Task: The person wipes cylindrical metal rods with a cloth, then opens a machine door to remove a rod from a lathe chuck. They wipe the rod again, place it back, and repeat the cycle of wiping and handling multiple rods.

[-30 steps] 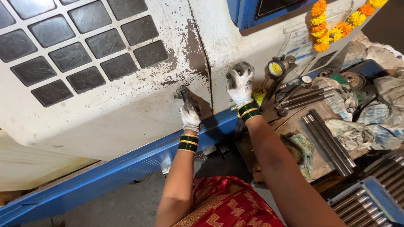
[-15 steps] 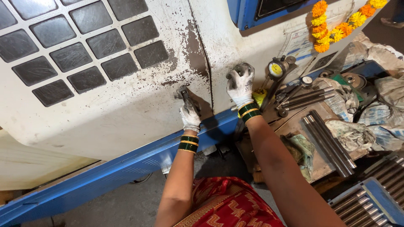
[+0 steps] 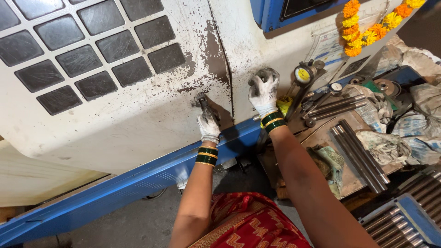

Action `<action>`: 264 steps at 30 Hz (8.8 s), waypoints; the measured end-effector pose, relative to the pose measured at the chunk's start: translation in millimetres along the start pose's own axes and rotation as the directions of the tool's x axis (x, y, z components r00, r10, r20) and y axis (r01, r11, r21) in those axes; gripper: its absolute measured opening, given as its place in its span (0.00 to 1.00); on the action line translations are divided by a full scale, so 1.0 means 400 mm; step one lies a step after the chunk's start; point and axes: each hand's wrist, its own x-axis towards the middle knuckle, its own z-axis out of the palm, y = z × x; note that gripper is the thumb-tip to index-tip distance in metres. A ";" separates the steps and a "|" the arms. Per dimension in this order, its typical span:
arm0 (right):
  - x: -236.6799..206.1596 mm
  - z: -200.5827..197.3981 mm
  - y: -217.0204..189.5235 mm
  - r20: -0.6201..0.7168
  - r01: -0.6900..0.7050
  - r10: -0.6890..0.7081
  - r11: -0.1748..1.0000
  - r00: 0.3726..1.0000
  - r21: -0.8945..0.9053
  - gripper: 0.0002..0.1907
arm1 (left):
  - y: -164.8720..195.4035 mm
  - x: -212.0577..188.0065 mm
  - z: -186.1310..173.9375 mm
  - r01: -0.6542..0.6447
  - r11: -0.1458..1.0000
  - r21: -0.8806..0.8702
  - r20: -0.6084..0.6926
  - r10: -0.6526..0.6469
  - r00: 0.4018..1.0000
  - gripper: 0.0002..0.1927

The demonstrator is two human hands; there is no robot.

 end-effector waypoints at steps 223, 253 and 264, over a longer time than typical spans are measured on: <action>-0.049 0.102 0.149 -0.082 0.062 -0.040 0.956 0.996 0.287 0.10 | -0.046 0.011 -0.017 -0.259 0.318 0.912 0.036 0.566 0.823 0.26; -0.049 0.093 0.159 -0.041 0.078 -0.069 0.957 0.997 0.278 0.10 | -0.046 0.013 -0.007 -0.135 0.302 0.944 -0.021 0.462 0.886 0.31; -0.065 0.125 0.180 -0.072 0.104 -0.091 0.974 0.993 0.201 0.12 | -0.003 0.012 0.023 -0.055 0.934 0.354 -0.299 0.168 0.939 0.32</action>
